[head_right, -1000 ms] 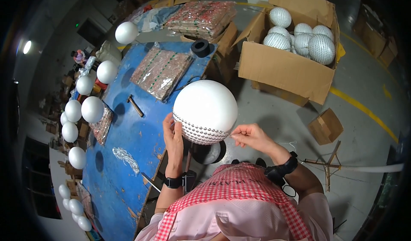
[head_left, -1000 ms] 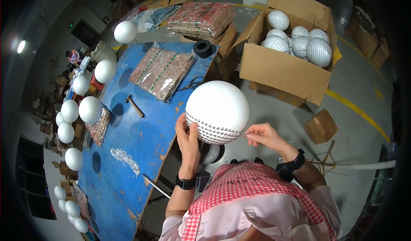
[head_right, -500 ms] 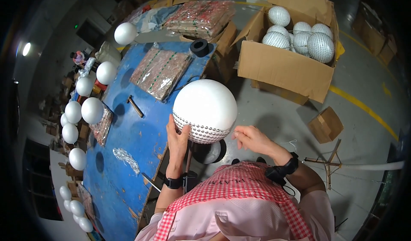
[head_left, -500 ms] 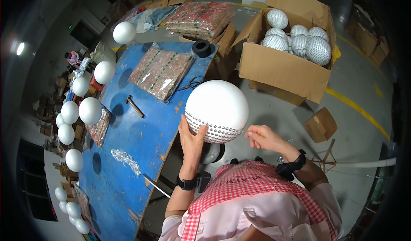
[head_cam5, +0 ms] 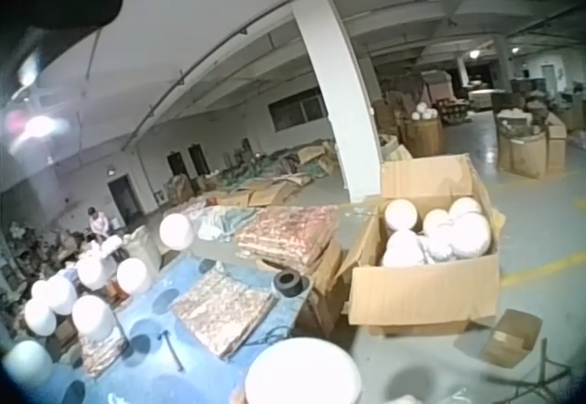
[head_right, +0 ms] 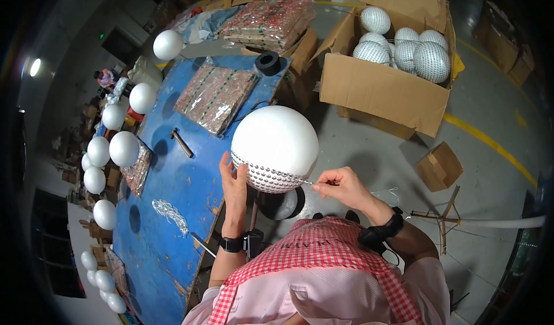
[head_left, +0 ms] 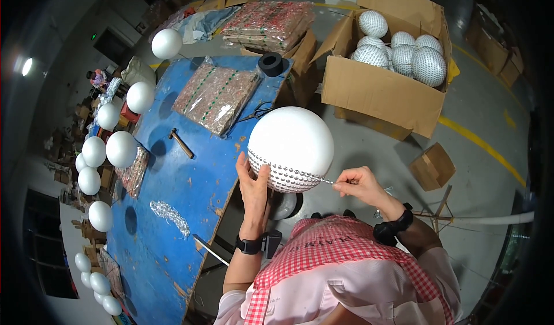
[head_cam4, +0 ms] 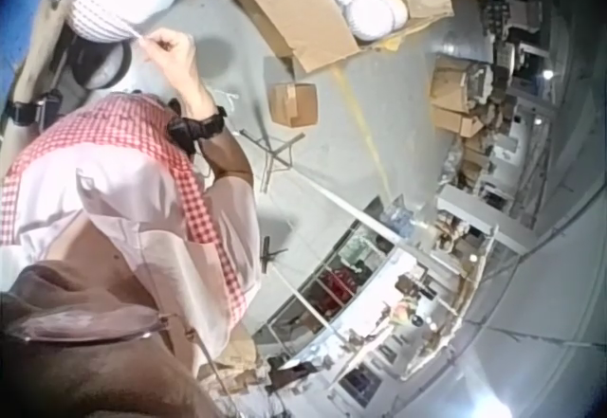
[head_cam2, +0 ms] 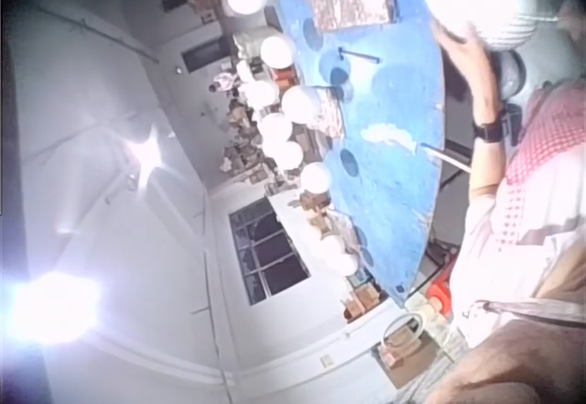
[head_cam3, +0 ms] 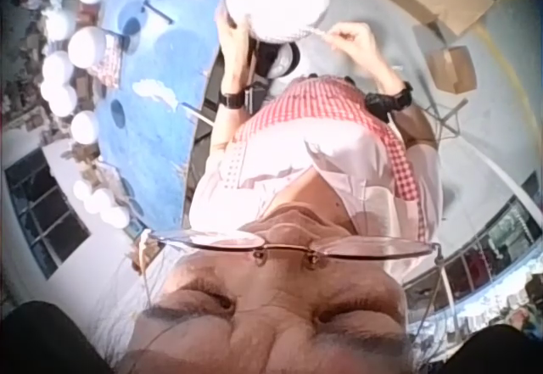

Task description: The person wraps a string of beads around a white sphere, pressing them into the surface to create rows. After completing a row, they use a pair of scissors to cut the string and repeat the process.

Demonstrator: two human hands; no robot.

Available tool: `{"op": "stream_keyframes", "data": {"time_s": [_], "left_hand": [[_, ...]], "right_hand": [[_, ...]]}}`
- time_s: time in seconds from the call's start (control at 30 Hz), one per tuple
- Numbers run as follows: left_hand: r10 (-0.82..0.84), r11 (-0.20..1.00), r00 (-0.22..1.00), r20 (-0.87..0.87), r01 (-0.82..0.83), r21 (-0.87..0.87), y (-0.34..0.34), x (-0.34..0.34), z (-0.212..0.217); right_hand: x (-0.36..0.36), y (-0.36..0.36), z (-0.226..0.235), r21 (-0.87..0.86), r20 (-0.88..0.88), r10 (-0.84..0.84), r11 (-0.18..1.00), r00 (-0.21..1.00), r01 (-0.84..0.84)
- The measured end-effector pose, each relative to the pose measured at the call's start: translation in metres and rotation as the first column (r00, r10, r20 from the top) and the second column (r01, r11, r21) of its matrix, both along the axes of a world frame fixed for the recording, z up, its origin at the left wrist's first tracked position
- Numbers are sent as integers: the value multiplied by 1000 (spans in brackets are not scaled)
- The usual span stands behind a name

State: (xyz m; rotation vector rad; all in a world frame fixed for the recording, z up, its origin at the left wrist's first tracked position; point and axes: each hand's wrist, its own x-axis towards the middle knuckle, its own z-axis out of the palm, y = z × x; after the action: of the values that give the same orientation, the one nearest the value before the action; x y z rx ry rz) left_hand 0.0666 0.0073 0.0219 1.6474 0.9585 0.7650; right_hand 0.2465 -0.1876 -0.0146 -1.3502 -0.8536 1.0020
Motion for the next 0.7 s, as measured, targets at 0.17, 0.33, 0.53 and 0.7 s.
{"op": "stream_keyframes", "data": {"time_s": [0.17,0.33,0.53,0.7], "left_hand": [[27,1000,999,35,-27,-5,2,-2,-5],[34,990,993,113,-18,-143,7,-6,-11],[61,997,997,39,-59,-55,26,-16,-29],[-233,973,972,14,233,6,38,-22,-25]], "right_hand": [[-2,6,-7,-55,-45,86,995,995,-88],[0,14,-23,-45,-8,9,999,1000,-9],[5,20,-39,-263,307,78,965,949,6],[6,13,-48,-100,-30,139,985,990,-142]]}}
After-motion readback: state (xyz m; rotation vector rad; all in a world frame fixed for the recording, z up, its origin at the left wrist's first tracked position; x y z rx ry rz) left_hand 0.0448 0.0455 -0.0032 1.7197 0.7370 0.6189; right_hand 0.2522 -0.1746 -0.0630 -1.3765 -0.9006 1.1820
